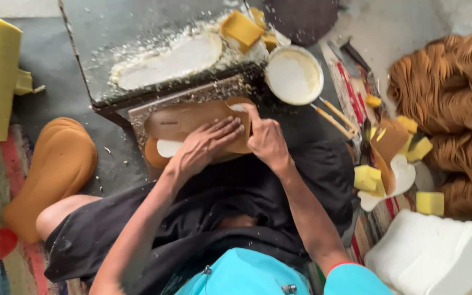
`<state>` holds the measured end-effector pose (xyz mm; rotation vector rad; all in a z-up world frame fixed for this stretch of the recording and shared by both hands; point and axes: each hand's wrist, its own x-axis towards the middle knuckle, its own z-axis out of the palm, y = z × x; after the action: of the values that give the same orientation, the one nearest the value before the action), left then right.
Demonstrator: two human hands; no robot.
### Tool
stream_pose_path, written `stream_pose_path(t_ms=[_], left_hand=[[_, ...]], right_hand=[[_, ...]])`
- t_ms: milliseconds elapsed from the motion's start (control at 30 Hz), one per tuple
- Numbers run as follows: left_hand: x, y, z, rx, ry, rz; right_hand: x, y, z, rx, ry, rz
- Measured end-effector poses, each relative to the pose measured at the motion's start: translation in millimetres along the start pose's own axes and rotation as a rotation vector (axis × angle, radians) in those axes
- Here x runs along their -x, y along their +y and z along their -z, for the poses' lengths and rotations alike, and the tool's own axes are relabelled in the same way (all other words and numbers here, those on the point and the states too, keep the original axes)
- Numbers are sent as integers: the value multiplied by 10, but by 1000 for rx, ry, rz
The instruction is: The person applies glue to shoe insoles and outsoles using a sponge and a glue container.
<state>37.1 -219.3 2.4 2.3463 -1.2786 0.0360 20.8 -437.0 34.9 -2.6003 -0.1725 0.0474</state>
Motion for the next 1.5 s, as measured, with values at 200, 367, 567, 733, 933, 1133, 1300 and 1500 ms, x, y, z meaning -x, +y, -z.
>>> stream_pose_path(t_ms=[200,367,567,733,933,1133,1300,1500], left_hand=[[208,-138,193,57,-76,-35],[617,-195,515,110,-143,-10],[1125,-349,625,192,-154,11],[1518,-311,697,354,14,130],[1427,-362,608,214,517,742],[406,-93,197,317,625,270],[28,179,-104,44,43,-16],[516,69,132,110,-39,-37]], right_hand=[[102,26,-289,100,177,122],[97,-30,-316,66,103,-24],[84,54,-455,155,152,46],[128,80,-357,73,130,82],[112,96,-213,-164,134,207],[99,66,-209,-157,112,134],[55,14,139,-114,-194,-170],[72,356,-232,-285,127,261]])
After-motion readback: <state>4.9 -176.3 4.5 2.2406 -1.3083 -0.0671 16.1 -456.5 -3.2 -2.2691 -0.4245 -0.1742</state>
